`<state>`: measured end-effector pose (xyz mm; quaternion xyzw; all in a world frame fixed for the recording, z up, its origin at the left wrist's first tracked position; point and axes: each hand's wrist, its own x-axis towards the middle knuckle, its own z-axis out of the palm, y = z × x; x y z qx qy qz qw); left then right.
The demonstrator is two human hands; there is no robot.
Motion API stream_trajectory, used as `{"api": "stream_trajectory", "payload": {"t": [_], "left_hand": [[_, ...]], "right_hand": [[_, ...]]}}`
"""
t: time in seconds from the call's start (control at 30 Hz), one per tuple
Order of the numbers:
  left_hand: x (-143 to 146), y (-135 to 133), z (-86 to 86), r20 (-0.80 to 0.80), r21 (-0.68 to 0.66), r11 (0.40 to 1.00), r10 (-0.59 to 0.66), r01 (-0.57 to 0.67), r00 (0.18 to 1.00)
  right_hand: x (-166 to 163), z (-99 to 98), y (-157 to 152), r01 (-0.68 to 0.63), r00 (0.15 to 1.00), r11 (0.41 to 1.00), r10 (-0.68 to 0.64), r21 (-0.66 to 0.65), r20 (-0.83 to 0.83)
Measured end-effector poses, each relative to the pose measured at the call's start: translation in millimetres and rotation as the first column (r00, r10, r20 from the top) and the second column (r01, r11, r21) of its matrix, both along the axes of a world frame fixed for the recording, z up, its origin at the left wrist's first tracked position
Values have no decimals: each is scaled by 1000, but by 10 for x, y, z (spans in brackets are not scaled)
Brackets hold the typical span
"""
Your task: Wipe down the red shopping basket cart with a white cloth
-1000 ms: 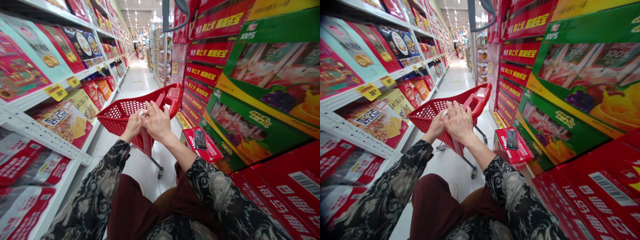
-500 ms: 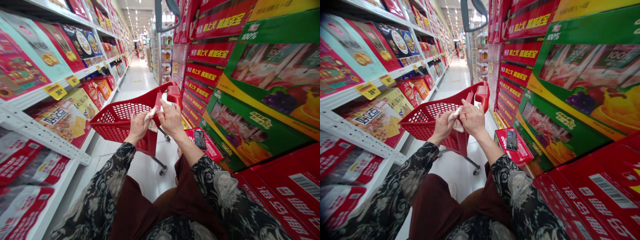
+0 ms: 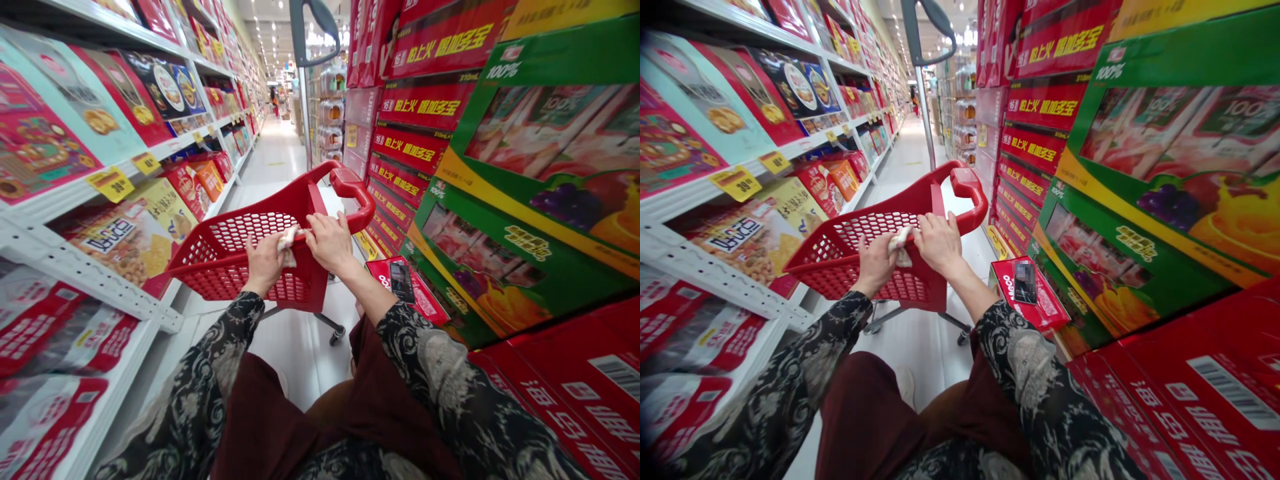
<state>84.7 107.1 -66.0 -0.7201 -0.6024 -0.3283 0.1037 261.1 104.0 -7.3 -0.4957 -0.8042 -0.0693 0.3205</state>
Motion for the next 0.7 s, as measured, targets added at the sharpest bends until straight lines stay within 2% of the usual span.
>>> {"api": "stream_trajectory", "payload": {"t": [0.07,0.13,0.3,0.37,0.57,0.7], "left_hand": [[-129,-24,-73,6,4,998,57,-57,998],[-136,-40,-112,18,31,998,60,-61,998],[157,-16,-78,-3,51,997,-51,51,999],[182,-12,-73,-41,45,996,-79,80,996],[-160,-90,-201,-96,57,998,-32,37,995],[-219,-104,-290,-44,105,994,7,-2,999]], "right_hand": [[33,-23,27,14,1000,1000,-13,17,-8],[25,-37,28,35,999,999,-35,21,-3],[-6,-91,6,54,998,998,-54,44,11],[29,-122,21,40,999,998,-41,47,16],[106,-177,76,42,999,998,-42,48,12],[87,-170,65,56,998,998,-56,23,16]]}}
